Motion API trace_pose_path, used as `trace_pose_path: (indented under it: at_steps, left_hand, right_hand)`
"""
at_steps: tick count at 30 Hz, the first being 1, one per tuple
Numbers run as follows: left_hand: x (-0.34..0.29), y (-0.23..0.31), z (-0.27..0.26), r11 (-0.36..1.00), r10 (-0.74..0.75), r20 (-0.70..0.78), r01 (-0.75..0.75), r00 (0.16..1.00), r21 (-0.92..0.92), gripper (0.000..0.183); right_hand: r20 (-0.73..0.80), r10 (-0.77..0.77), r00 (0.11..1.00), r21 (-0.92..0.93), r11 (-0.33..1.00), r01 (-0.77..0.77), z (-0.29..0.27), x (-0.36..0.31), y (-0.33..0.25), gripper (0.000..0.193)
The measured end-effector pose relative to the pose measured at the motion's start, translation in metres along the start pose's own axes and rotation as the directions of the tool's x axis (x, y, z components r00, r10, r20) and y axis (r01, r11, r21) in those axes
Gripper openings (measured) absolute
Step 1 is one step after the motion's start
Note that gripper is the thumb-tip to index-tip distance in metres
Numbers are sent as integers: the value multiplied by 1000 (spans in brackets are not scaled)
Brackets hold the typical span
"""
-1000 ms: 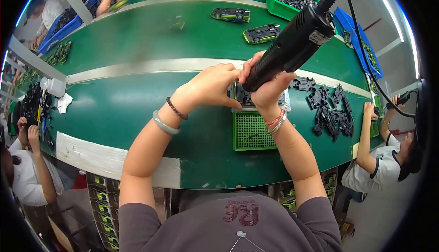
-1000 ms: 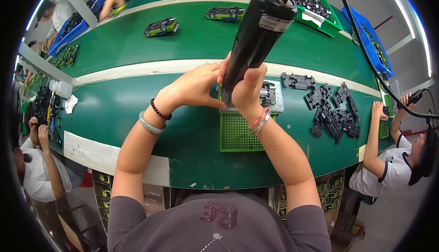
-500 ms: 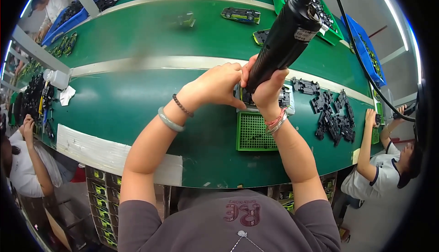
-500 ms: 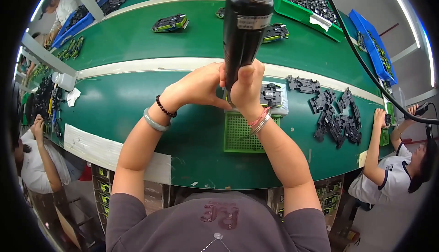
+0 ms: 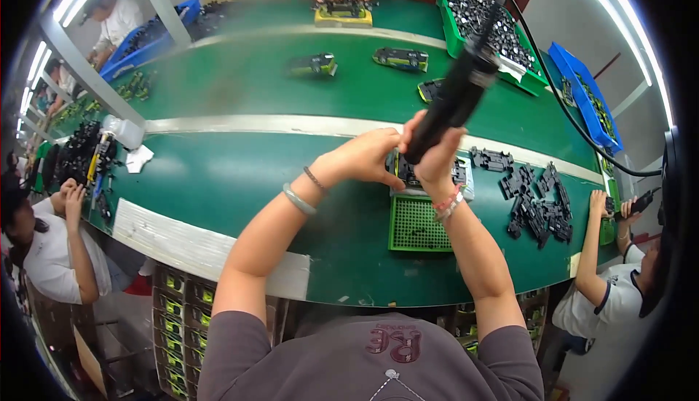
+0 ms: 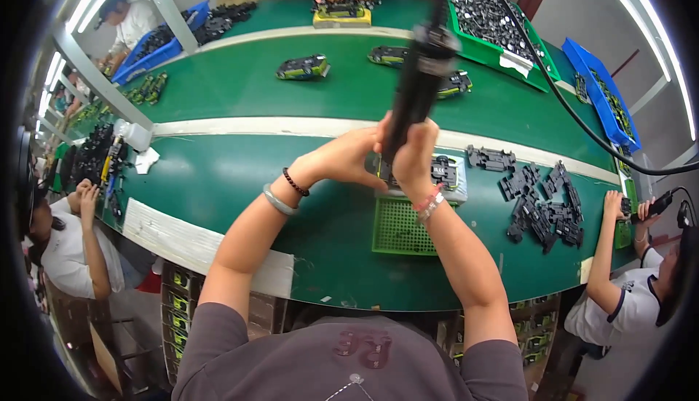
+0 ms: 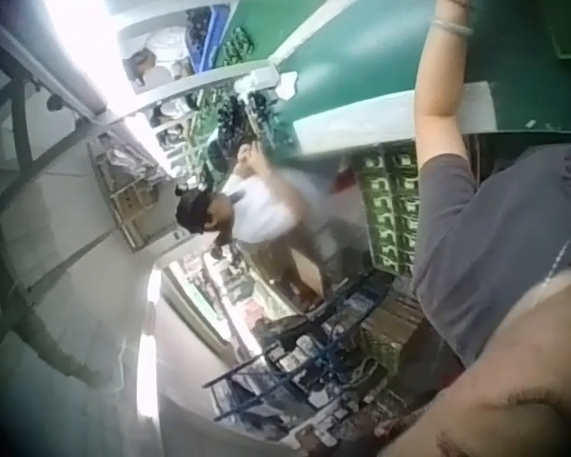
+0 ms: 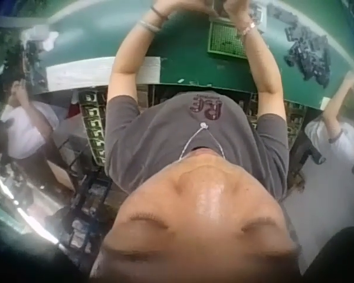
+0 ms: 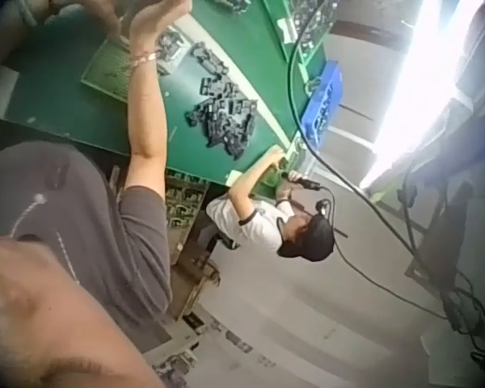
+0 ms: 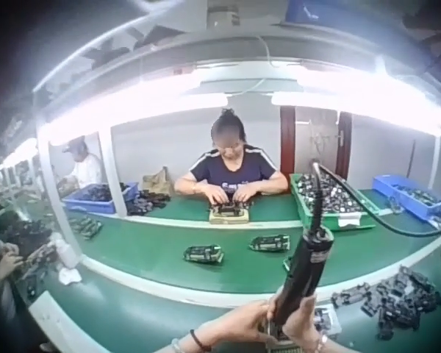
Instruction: The person assembles toy cars on an assembly line by driving screws with an electric screwdriver and places the finished cars into a storage tray by hand.
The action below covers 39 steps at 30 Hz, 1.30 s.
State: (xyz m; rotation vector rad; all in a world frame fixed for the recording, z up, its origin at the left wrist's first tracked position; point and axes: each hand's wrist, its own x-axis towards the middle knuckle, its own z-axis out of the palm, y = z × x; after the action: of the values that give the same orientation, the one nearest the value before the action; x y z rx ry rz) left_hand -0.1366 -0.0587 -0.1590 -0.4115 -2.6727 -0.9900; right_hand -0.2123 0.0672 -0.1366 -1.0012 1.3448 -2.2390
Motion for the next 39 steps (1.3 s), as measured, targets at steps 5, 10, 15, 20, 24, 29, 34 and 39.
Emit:
trace_pose_path:
  at_steps: [5, 10, 15, 20, 24, 29, 34, 39]
  left_hand:
    - [-7, 7, -40, 939, -213, -96, 176, 972, -295, 56]
    - [-42, 2, -121, 753, -347, -207, 141, 915, -643, 48]
    - [-50, -24, -171, 814, -438, -270, 506, 857, 285, 45]
    - [-36, -80, -132, 570, -534, -141, 478, 834, 669, 43]
    - [-3, -69, -110, 900, -213, -176, 263, 961, 346, 40]
    - [47, -26, -109, 891, -78, -191, 154, 979, 426, 32]
    - [87, -35, -57, 911, -41, -7, 40, 999, 411, 21]
    - [111, -27, -5, 862, -231, 92, 160, 969, 480, 24]
  right_hand:
    - [-122, -180, 976, 159, 967, 198, -19, -13, -73, 91]
    - [-197, -119, 973, -44, 993, 112, -102, -71, -79, 90]
    - [-284, -106, 953, -183, 982, 55, -144, -112, -60, 86]
    - [-354, -62, 933, -145, 989, 11, -144, -112, -57, 84]
    - [-332, -98, 938, -170, 985, 42, -148, -112, -56, 85]
    - [-310, -86, 947, -189, 982, 27, -147, -112, -58, 86]
    - [-322, -86, 943, -186, 982, 27, -143, -113, -59, 86]
    - [-320, -94, 943, -168, 985, 41, -146, -113, -59, 86]
